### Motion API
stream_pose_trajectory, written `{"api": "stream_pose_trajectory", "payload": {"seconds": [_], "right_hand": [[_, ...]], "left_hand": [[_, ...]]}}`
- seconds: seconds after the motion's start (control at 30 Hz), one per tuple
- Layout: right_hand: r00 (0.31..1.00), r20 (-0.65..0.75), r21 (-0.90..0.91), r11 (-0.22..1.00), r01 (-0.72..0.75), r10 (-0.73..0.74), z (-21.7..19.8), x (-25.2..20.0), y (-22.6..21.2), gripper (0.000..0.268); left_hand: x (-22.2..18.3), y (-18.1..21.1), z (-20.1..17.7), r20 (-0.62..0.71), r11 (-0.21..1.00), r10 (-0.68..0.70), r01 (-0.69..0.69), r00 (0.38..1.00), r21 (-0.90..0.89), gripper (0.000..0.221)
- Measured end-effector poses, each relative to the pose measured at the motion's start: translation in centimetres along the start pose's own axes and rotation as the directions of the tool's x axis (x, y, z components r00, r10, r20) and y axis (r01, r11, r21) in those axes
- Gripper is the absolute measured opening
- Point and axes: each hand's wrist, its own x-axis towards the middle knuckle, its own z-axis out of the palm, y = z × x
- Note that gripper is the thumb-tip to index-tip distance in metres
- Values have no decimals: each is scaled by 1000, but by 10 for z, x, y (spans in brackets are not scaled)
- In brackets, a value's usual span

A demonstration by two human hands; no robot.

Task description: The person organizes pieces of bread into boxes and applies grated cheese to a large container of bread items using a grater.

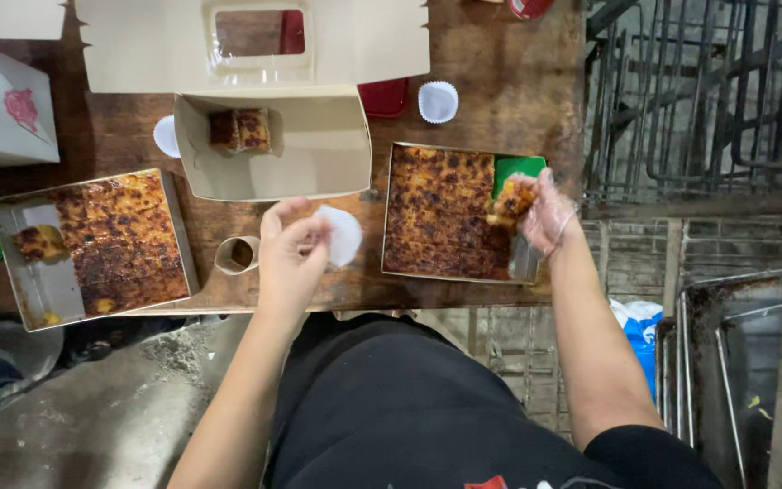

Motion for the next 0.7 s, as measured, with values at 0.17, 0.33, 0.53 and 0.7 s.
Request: {"api": "stream_pose_trajectory", "payload": {"seconds": [0.17,0.33,0.53,0.7], "right_hand": [[999,-27,38,999,19,-18,4,1,-11,67],[997,76,-4,1000,27,-27,75,-41,-47,63],[911,403,16,996,82,-82,221,-113,-29,58],[838,528,-74,975,211,-141,273,-113,0,50]], "left_hand": [[2,-1,4,111,948,200,-221,974,230,34],[4,7,17,154,851,346,-378,926,364,30],[-2,35,24,269,854,172,-280,948,439,38],[-7,21,19,96,986,142,-149,985,70,57]]}}
